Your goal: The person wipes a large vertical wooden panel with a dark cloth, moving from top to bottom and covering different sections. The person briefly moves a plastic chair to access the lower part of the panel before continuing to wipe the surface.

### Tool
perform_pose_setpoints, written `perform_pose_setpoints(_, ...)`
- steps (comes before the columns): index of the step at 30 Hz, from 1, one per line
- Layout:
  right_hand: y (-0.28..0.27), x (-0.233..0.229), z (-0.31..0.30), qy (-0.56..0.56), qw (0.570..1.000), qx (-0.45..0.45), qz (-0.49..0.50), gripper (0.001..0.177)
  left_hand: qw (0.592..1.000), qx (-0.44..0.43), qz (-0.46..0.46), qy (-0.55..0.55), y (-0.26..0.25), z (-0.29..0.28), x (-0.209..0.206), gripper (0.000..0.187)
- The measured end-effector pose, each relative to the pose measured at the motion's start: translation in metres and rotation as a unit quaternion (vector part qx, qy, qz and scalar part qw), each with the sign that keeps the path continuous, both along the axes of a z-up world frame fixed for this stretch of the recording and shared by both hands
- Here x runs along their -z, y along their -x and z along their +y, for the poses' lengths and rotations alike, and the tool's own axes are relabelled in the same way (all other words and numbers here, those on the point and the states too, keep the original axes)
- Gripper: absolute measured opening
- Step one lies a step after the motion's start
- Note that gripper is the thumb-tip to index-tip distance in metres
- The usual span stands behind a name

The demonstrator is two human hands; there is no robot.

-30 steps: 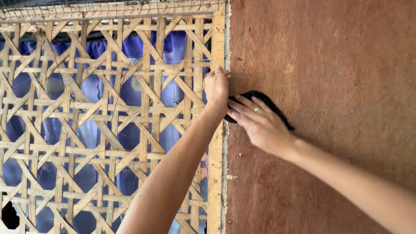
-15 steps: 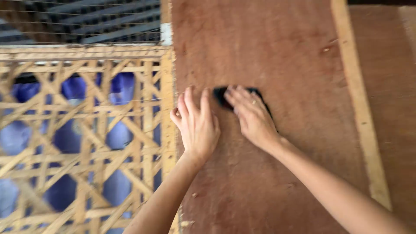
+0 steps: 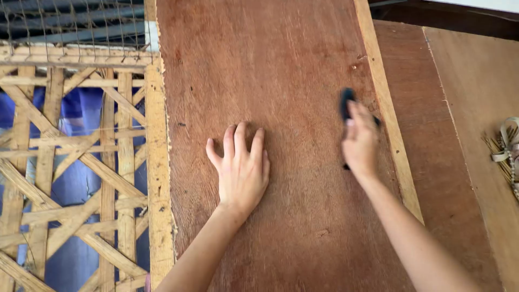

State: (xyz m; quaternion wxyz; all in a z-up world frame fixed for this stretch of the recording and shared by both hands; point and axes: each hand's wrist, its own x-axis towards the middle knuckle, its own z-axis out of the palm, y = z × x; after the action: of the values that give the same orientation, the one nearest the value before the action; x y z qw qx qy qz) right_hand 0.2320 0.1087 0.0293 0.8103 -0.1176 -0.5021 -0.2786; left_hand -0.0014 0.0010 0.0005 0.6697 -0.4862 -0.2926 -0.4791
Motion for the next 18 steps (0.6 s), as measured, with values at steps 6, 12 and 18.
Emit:
perform_pose_setpoints(6, 0.031, 0.084, -0.018, -0.102, 0.989, 0.07, -0.083, 0.026, 1.0, 0.01, -0.006, 0.01, -0.01, -0.003, 0.004, 0.044)
perform_pose_setpoints(12, -0.013, 0.084, -0.001, -0.076, 0.987, 0.017, -0.141, 0.025, 0.981, -0.1, 0.007, 0.164, -0.034, -0.023, 0.055, 0.071)
perform_pose_setpoints(18, 0.011, 0.159, 0.034, -0.081, 0.984, 0.051, -0.152, 0.051, 0.935, -0.185, -0.061, 0.296, -0.069, -0.041, 0.159, 0.108)
